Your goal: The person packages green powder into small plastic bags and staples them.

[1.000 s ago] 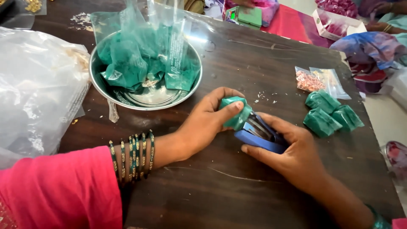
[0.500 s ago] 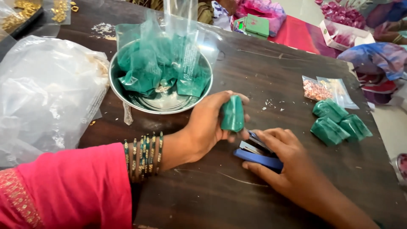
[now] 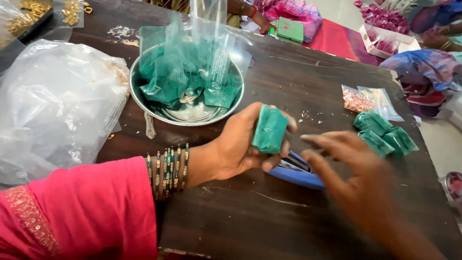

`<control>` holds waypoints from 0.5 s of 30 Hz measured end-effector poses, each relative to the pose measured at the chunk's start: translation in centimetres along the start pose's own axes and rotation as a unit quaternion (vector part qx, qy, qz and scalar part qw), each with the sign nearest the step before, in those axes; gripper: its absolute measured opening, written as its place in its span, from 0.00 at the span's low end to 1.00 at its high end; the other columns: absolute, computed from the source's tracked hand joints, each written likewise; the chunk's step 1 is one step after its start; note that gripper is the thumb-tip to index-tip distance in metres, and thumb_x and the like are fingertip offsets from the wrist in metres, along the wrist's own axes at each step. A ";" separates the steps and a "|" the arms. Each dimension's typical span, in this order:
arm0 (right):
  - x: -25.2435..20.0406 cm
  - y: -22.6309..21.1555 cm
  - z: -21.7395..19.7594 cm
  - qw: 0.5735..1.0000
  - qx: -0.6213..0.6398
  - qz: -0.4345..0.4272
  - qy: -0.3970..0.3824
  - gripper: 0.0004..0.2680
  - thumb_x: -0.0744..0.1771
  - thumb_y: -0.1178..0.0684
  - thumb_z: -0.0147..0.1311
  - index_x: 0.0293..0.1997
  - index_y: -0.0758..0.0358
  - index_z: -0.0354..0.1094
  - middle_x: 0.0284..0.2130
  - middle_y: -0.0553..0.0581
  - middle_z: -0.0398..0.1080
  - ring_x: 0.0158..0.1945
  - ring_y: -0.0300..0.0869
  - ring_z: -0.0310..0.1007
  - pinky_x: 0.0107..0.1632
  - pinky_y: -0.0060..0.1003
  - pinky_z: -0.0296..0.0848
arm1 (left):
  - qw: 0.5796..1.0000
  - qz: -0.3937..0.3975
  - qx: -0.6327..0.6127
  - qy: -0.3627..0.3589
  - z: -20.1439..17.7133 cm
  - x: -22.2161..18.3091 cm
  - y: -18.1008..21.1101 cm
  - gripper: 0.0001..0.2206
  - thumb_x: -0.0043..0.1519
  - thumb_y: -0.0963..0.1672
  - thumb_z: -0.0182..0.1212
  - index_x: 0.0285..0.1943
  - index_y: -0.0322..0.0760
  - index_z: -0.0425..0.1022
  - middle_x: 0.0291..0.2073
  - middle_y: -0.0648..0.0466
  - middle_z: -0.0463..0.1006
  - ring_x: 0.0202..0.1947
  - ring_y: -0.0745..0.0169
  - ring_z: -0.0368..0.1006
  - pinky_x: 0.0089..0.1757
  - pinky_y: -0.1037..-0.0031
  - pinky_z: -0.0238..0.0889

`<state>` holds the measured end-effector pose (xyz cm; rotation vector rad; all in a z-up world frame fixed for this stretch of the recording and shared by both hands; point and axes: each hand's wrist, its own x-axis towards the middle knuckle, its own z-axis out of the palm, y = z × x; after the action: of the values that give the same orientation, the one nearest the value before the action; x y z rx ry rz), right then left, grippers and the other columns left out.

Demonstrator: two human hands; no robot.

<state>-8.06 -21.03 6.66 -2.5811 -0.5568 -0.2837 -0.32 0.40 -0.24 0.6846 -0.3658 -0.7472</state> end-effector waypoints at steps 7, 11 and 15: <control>0.2 -4.1 0.0 0.990 0.025 -0.026 0.133 0.14 0.63 0.55 0.65 0.53 0.62 0.75 0.34 0.52 0.73 0.35 0.35 0.72 0.39 0.28 0.71 | 0.996 0.047 -0.049 0.063 1.7 0.4 -1.1 0.16 0.72 0.51 0.42 0.52 0.36 0.68 0.37 0.47 0.76 0.36 0.51 0.79 0.40 0.63 0.76; 0.6 -3.5 1.7 0.985 0.041 -0.002 0.168 0.14 0.61 0.55 0.69 0.51 0.63 0.76 0.32 0.53 0.74 0.31 0.36 0.72 0.34 0.29 0.72 | 0.990 0.136 -0.008 0.033 1.9 0.2 -2.1 0.09 0.74 0.47 0.46 0.56 0.40 0.64 0.45 0.51 0.72 0.48 0.56 0.73 0.47 0.62 0.69; 0.8 -2.2 0.6 0.986 0.043 0.005 0.159 0.08 0.65 0.58 0.63 0.47 0.63 0.76 0.34 0.54 0.76 0.33 0.37 0.76 0.37 0.31 0.74 | 0.992 0.118 0.013 0.042 3.1 -0.2 -1.4 0.09 0.72 0.48 0.46 0.55 0.44 0.62 0.47 0.54 0.71 0.52 0.60 0.71 0.51 0.62 0.69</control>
<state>-8.26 -18.66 7.30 -2.3880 -0.4292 -0.6398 -2.79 -1.56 1.06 0.6808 -0.3724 -0.4889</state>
